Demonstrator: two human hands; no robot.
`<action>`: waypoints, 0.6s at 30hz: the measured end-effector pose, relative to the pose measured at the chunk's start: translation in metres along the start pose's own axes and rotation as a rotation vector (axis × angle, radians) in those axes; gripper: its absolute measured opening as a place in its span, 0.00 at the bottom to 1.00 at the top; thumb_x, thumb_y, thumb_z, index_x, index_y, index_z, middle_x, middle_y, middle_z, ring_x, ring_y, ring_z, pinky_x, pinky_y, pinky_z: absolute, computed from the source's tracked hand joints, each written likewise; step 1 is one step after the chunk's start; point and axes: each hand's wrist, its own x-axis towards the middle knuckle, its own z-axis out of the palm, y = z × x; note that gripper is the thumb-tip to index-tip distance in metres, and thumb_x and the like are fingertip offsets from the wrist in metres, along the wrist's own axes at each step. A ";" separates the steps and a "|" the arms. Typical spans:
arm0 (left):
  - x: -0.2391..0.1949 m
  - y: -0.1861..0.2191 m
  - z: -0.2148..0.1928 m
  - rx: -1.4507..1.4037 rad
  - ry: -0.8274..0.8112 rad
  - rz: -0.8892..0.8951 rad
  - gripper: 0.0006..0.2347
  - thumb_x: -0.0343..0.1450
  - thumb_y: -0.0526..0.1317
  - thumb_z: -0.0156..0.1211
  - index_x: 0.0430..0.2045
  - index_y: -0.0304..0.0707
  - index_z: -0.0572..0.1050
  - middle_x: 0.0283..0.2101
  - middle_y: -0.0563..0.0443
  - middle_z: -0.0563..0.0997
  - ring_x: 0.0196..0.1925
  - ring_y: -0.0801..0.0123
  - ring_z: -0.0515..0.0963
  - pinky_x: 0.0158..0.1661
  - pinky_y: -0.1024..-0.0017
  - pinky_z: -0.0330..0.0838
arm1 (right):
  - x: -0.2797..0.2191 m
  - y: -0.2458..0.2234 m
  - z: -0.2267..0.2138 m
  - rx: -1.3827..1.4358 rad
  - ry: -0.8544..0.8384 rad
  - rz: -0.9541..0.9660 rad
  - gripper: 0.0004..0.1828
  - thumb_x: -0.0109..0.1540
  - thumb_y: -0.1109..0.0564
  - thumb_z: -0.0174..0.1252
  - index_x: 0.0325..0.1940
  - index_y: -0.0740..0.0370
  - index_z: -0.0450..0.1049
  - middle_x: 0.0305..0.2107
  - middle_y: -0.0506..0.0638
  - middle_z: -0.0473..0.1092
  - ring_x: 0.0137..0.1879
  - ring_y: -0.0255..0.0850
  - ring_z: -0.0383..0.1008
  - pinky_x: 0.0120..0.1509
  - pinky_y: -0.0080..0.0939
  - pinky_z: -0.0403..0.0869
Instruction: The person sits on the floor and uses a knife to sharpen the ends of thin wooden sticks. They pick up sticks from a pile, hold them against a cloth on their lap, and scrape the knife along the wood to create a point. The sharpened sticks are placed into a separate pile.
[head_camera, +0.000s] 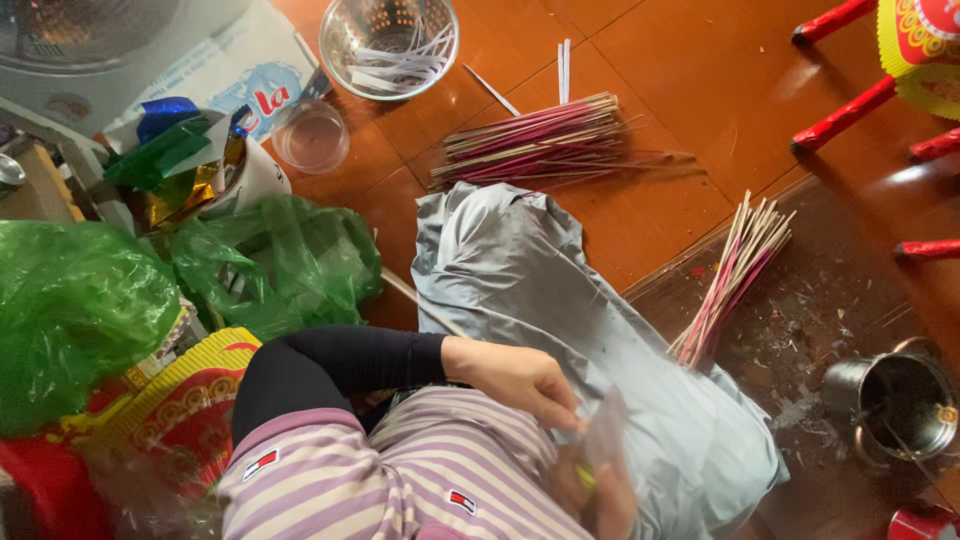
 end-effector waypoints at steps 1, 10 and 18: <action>0.001 -0.001 0.001 0.049 0.020 -0.010 0.15 0.77 0.45 0.54 0.33 0.29 0.79 0.23 0.52 0.74 0.28 0.76 0.69 0.32 0.67 0.68 | 0.000 0.000 -0.001 0.002 0.006 -0.002 0.21 0.71 0.46 0.49 0.59 0.63 0.58 0.24 0.54 0.65 0.24 0.40 0.63 0.26 0.39 0.63; 0.024 -0.050 0.006 0.262 0.020 0.330 0.12 0.79 0.43 0.49 0.40 0.33 0.78 0.34 0.39 0.81 0.34 0.56 0.79 0.41 0.62 0.73 | -0.005 0.003 -0.011 0.013 0.068 -0.033 0.16 0.75 0.46 0.46 0.50 0.63 0.61 0.22 0.53 0.64 0.23 0.41 0.62 0.25 0.40 0.62; 0.033 -0.061 -0.005 0.592 0.316 0.232 0.10 0.78 0.45 0.52 0.40 0.43 0.80 0.34 0.44 0.83 0.35 0.51 0.82 0.37 0.59 0.75 | -0.005 0.009 -0.042 0.086 0.044 -0.113 0.19 0.78 0.46 0.44 0.42 0.62 0.64 0.21 0.52 0.63 0.22 0.41 0.61 0.24 0.40 0.62</action>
